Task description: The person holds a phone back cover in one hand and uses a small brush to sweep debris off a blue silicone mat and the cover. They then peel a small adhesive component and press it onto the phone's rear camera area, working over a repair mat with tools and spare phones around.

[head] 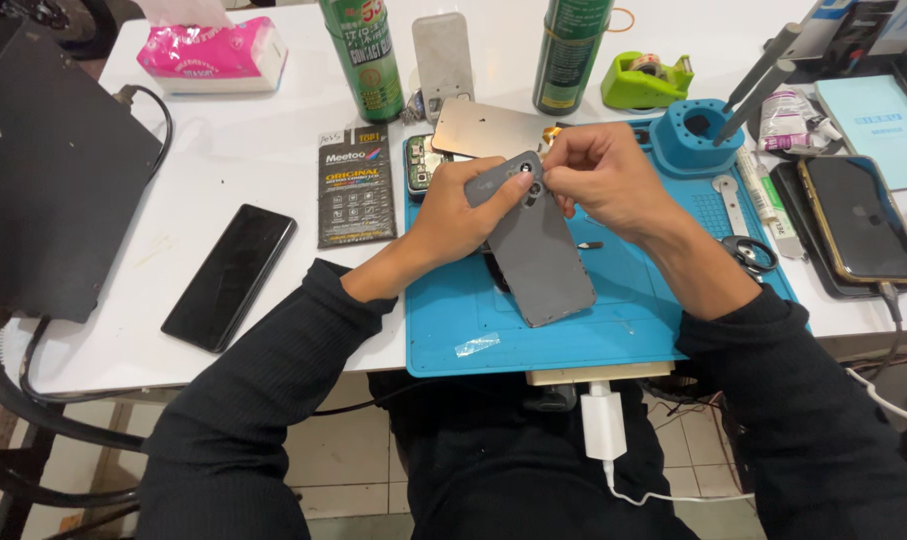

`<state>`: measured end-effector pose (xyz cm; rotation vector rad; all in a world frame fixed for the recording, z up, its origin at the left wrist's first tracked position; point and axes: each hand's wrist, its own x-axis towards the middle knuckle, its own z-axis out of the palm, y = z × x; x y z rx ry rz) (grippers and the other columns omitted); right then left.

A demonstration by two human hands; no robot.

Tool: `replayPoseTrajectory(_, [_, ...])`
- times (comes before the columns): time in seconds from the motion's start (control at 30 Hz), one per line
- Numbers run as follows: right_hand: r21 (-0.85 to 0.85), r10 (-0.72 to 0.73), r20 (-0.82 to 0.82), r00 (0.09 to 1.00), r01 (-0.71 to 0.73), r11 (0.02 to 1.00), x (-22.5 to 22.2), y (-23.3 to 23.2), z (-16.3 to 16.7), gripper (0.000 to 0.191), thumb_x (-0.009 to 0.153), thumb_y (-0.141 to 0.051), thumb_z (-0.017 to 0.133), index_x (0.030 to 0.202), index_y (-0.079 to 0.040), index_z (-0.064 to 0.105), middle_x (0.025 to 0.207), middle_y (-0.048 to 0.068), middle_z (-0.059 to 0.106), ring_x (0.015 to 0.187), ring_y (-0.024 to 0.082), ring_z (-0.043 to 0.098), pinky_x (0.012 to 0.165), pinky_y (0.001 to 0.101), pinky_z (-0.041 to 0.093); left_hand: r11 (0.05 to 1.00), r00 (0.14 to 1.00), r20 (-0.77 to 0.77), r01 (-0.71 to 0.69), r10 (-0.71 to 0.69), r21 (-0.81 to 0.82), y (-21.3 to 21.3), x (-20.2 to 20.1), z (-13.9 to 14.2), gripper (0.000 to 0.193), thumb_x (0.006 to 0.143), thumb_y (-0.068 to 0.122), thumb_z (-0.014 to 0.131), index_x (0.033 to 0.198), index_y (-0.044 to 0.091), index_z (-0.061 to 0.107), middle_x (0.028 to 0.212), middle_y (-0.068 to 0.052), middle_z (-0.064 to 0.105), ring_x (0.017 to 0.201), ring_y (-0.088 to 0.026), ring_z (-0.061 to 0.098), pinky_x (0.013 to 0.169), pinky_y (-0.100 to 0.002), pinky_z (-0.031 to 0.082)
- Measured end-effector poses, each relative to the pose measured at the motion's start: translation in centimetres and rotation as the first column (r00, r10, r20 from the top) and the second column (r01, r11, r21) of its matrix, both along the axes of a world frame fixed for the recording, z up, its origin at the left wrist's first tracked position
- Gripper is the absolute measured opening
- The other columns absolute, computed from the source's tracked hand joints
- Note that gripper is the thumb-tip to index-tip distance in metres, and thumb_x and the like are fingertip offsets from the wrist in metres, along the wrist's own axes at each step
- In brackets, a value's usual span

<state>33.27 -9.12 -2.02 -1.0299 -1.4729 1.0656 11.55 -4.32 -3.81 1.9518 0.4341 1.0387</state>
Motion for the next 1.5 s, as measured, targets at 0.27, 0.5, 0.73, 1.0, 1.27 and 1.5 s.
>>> replayPoseTrajectory(0.27, [-0.058, 0.001, 0.021, 1.0, 0.0, 0.998, 0.31, -0.12, 0.45, 0.004, 0.089, 0.002, 0.065, 0.088, 0.002, 0.068, 0.071, 0.004, 0.065, 0.061, 0.008, 0.062, 0.056, 0.0257, 0.054, 1.0, 1.0, 0.004, 0.008, -0.008, -0.004, -0.05, -0.07, 0.06, 0.034, 0.101, 0.032, 0.064, 0.09, 0.002, 0.073, 0.074, 0.0, 0.07, 0.067, -0.005, 0.061, 0.059, -0.024, 0.047])
replayPoseTrajectory(0.5, [-0.046, -0.03, 0.054, 0.998, 0.033, 0.998, 0.29, -0.14, 0.07, 0.006, 0.09, 0.0, 0.065, 0.09, 0.003, 0.07, 0.073, 0.003, 0.066, 0.063, 0.008, 0.062, 0.057, 0.0261, 0.055, 1.0, 1.0, -0.017, 0.006, -0.007, -0.019, 0.18, -0.1, -0.22, 0.034, 0.102, 0.033, 0.065, 0.09, 0.002, 0.074, 0.073, 0.0, 0.069, 0.066, -0.005, 0.059, 0.058, -0.025, 0.046])
replayPoseTrajectory(0.73, [-0.028, -0.016, 0.032, 0.999, 0.017, 0.999, 0.32, -0.32, 0.06, 0.007, 0.091, 0.0, 0.065, 0.093, 0.003, 0.071, 0.075, 0.004, 0.068, 0.064, 0.009, 0.064, 0.059, 0.0261, 0.055, 1.0, 1.0, 0.001, 0.006, -0.006, -0.007, -0.07, -0.18, 0.0, 0.033, 0.101, 0.033, 0.065, 0.101, 0.002, 0.076, 0.076, 0.0, 0.072, 0.067, -0.004, 0.062, 0.058, -0.024, 0.049])
replayPoseTrajectory(1.0, [-0.089, -0.035, 0.042, 0.999, 0.038, 0.995, 0.31, -0.31, 0.2, 0.009, 0.091, -0.001, 0.065, 0.095, 0.003, 0.072, 0.076, 0.005, 0.068, 0.064, 0.01, 0.065, 0.059, 0.0265, 0.056, 1.0, 1.0, -0.02, 0.005, -0.005, -0.004, 0.08, -0.17, 0.11, 0.034, 0.102, 0.034, 0.064, 0.101, 0.002, 0.077, 0.075, 0.0, 0.072, 0.065, -0.005, 0.063, 0.057, -0.024, 0.049])
replayPoseTrajectory(1.27, [-0.087, -0.021, 0.048, 0.999, 0.025, 0.996, 0.31, -0.3, 0.19, 0.011, 0.091, 0.0, 0.062, 0.095, 0.003, 0.071, 0.076, 0.005, 0.068, 0.065, 0.01, 0.065, 0.06, 0.0261, 0.056, 0.999, 0.998, -0.056, -0.026, 0.024, -0.03, 0.06, -0.24, 0.09, 0.034, 0.1, 0.034, 0.065, 0.099, 0.002, 0.077, 0.071, 0.0, 0.071, 0.062, -0.005, 0.06, 0.054, -0.025, 0.046])
replayPoseTrajectory(1.5, [-0.082, -0.005, 0.046, 0.999, 0.009, 0.997, 0.14, -0.49, 0.41, 0.012, 0.096, -0.01, 0.069, 0.093, 0.001, 0.07, 0.075, 0.002, 0.066, 0.064, 0.007, 0.063, 0.057, 0.0242, 0.054, 1.0, 1.0, -0.008, 0.003, -0.003, -0.007, 0.42, -0.31, -0.51, 0.034, 0.102, 0.033, 0.065, 0.095, 0.002, 0.075, 0.074, 0.001, 0.071, 0.067, -0.004, 0.061, 0.058, -0.025, 0.048])
